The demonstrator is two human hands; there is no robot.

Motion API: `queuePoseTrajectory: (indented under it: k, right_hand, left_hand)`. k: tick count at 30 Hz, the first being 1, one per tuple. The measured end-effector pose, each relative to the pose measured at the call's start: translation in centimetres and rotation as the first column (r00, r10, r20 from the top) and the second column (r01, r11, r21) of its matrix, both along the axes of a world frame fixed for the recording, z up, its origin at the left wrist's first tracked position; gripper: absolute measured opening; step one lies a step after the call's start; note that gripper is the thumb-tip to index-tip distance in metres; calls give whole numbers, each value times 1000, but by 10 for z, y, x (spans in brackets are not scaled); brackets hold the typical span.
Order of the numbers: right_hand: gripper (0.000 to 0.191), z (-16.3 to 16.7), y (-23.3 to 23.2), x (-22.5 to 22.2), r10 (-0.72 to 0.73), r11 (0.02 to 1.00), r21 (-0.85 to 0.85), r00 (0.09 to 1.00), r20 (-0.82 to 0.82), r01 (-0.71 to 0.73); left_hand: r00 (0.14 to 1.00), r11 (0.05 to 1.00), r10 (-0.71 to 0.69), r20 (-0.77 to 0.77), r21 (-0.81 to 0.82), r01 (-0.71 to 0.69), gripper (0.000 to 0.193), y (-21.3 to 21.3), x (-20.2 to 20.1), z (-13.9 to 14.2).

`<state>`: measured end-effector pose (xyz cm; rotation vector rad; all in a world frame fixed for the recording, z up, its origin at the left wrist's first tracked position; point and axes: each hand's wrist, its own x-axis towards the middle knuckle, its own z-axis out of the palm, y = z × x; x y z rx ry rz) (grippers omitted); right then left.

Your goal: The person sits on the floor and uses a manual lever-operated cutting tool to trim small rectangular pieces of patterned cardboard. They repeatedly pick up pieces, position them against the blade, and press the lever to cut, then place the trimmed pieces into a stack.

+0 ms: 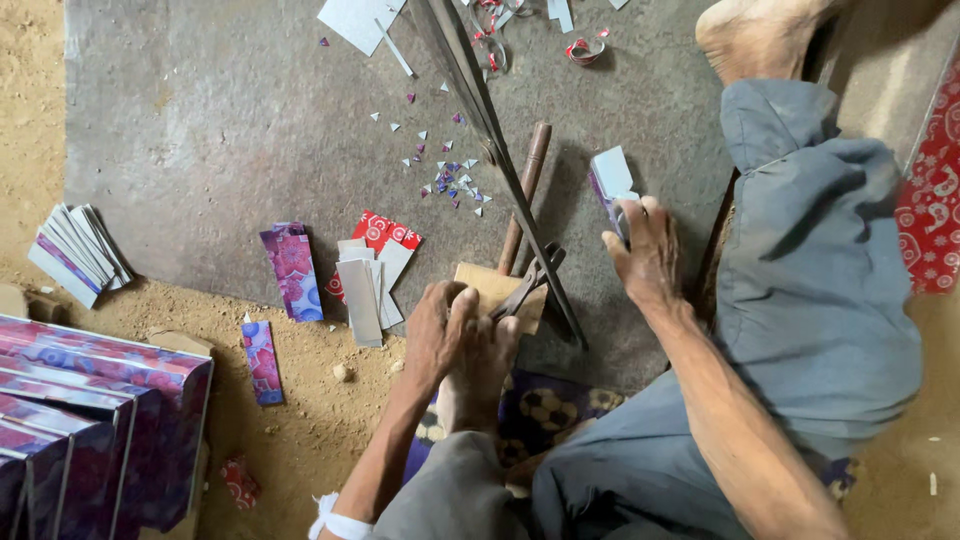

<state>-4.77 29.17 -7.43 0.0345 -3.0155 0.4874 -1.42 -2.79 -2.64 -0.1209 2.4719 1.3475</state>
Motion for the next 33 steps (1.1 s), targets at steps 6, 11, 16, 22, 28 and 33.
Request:
queuePoseTrajectory:
  k: [6,11,16,22,28,33]
  right_hand:
    - [54,3,2,11,-40,975,-219,997,-68,24]
    - [67,8,-53,32,229,810,-562,973,39,-168]
    - [59,7,-93,31,64,692,-717,982,178,85]
    - [33,6,-99,29,16,643,-764,997,82,52]
    - [27,10,-95,45,-4,719,-694,998,-66,-43]
    - [19,25,-88,56,41,706,-693,985,-169,-149]
  left_hand:
    - [995,999,50,88,-5,-50,41,-17,47,-17]
    - [953,999,40,300,-6,-40,47,-21,59,-27]
    - [970,1000,27,242,-1,-27,49,-16,67,-26]
    - [970,999,17,241,30,-25,48,-12,74,-23]
    - [986,997,-62,154,-43,70,40,-2,88,-18]
    - [969,945,-242,-46,-240,225,38,16,108,-11]
